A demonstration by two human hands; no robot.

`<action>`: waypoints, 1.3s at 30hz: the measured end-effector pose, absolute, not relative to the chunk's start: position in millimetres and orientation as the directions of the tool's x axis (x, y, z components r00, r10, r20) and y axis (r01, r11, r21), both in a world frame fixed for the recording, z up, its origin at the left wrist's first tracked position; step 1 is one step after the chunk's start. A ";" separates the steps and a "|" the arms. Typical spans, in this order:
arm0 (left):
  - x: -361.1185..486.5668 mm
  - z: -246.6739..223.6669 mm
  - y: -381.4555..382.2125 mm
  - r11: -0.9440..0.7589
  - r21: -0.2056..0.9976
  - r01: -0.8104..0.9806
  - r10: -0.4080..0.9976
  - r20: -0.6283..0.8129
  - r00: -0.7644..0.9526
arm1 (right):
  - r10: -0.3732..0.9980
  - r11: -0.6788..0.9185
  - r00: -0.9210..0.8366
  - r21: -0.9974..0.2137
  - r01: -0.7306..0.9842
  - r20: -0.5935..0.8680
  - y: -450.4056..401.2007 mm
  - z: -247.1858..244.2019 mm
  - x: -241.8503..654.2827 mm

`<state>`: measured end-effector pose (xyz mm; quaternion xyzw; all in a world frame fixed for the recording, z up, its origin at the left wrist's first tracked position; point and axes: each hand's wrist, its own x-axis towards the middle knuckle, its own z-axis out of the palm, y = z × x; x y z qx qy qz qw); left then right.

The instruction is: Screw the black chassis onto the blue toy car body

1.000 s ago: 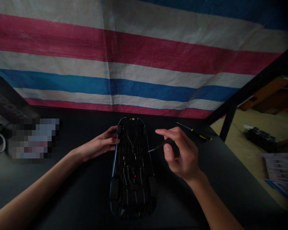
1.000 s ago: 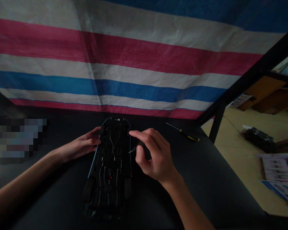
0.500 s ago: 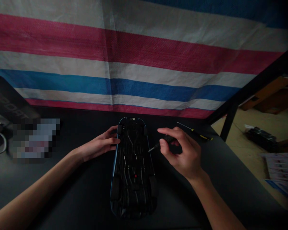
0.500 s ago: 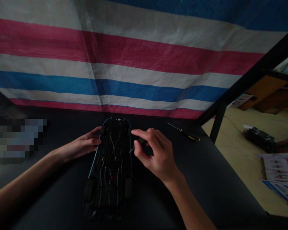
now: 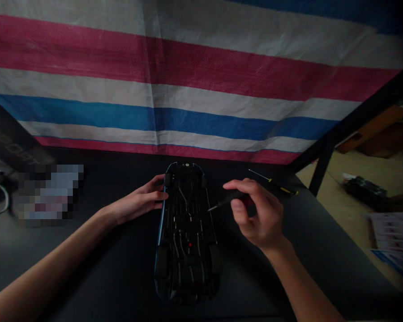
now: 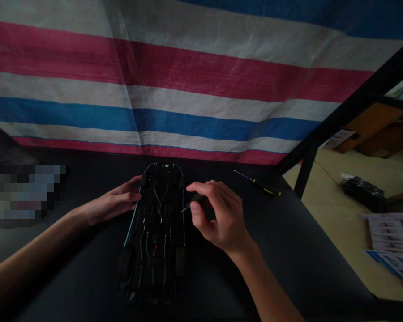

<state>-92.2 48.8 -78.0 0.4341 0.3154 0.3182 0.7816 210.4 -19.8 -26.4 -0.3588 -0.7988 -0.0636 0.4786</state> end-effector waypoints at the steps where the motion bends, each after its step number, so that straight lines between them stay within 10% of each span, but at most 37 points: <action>1: -92.2 -78.3 49.0 0.419 0.877 -0.233 0.771 -0.208 0.603 | 0.525 0.736 -0.291 -0.255 0.628 0.800 -20.0 -25.8 210.3; 39: -90.9 -75.8 47.9 0.410 0.881 -0.235 0.782 -0.206 0.589 | 0.542 0.682 -0.216 -0.275 0.677 0.812 -20.7 -26.5 203.8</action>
